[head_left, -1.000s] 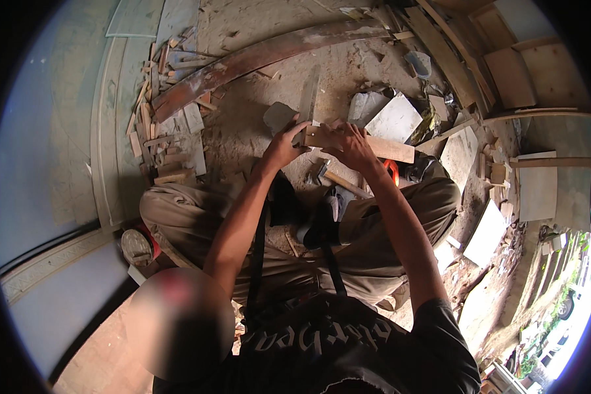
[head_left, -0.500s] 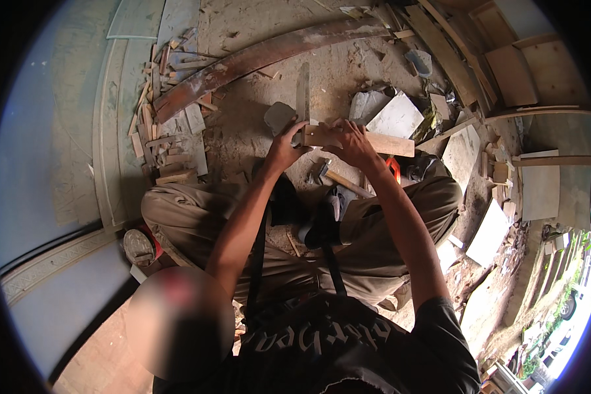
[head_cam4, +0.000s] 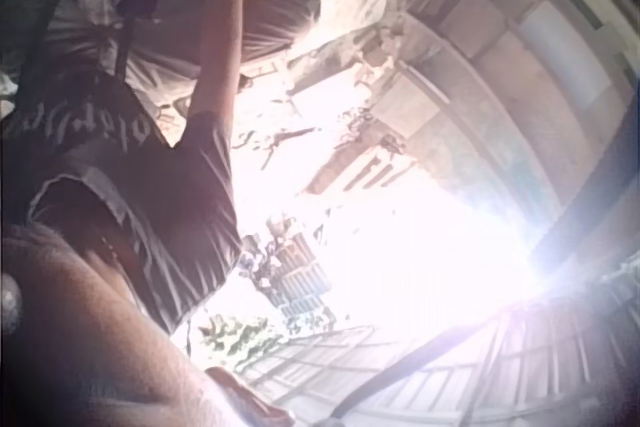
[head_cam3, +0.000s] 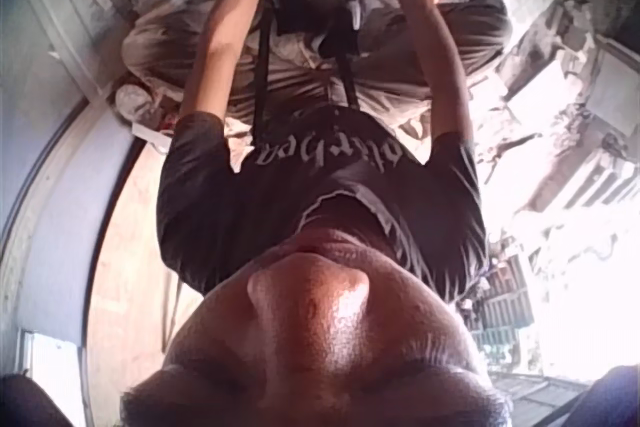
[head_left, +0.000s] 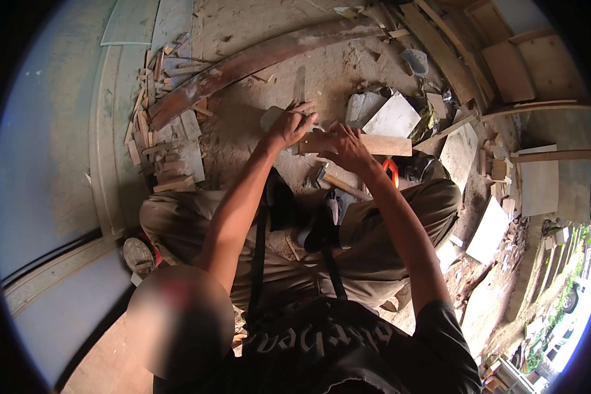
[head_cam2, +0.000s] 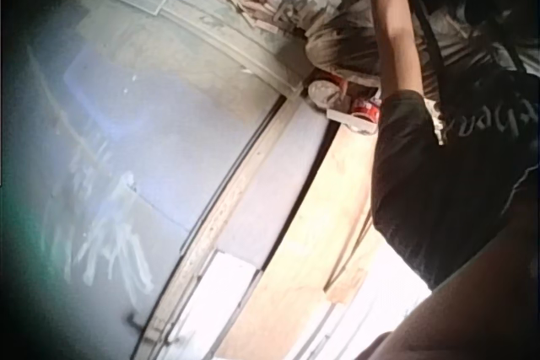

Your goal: The person sits on the floor and uses a hammer to drive nails into a wooden plank resting on a concrete block. They repeatedly position the nail, strike it, and adjust the wood throughout the clip.

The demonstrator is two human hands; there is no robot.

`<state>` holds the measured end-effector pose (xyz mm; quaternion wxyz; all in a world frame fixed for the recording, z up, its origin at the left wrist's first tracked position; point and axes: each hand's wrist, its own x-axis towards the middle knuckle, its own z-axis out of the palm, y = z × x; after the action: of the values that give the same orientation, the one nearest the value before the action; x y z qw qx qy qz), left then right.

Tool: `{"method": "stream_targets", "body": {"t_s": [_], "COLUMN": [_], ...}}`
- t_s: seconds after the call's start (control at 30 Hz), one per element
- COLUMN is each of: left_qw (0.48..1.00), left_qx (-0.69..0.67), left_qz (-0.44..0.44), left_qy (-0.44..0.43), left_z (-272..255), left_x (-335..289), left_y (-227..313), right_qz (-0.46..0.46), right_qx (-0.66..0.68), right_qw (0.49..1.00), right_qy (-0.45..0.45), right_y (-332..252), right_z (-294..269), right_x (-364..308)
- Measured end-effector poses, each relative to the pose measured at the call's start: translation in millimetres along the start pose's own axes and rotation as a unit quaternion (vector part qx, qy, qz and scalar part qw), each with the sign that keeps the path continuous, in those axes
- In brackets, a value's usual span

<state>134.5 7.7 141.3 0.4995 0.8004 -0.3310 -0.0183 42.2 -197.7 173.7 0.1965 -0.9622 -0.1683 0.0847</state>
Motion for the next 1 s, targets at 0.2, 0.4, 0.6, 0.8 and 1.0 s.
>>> {"method": "stream_targets", "body": {"t_s": [0.2, 0.4, 0.6, 0.8, 1.0], "left_qw": [0.964, 0.984, 0.986, 0.948, 0.947], "left_qx": [0.185, 0.132, 0.115, 0.179, 0.206], "left_qz": [0.149, 0.122, 0.114, 0.194, 0.137], "left_qy": [-0.118, 0.006, -0.044, -0.178, -0.205], "left_z": [8.2, 8.8, -17.3, -39.5, -37.2], "left_x": [21.0, 8.6, 2.1, 5.7, 2.2], "left_y": [-10.4, -18.3, -19.1, -15.1, -28.7], "right_qz": [-0.005, -0.031, -0.120, -0.255, -0.291], "right_qx": [-0.023, -0.016, -0.085, -0.189, -0.215], "right_qw": [1.000, 0.999, 0.989, 0.948, 0.932], "right_qy": [0.005, -0.023, 0.004, 0.018, -0.038], "right_y": [14.1, 8.2, 18.6, 43.0, 34.9], "right_z": [-1.1, -15.9, -31.1, -35.0, -53.2], "right_x": [-0.6, 12.2, 28.4, 45.6, 76.1]}}
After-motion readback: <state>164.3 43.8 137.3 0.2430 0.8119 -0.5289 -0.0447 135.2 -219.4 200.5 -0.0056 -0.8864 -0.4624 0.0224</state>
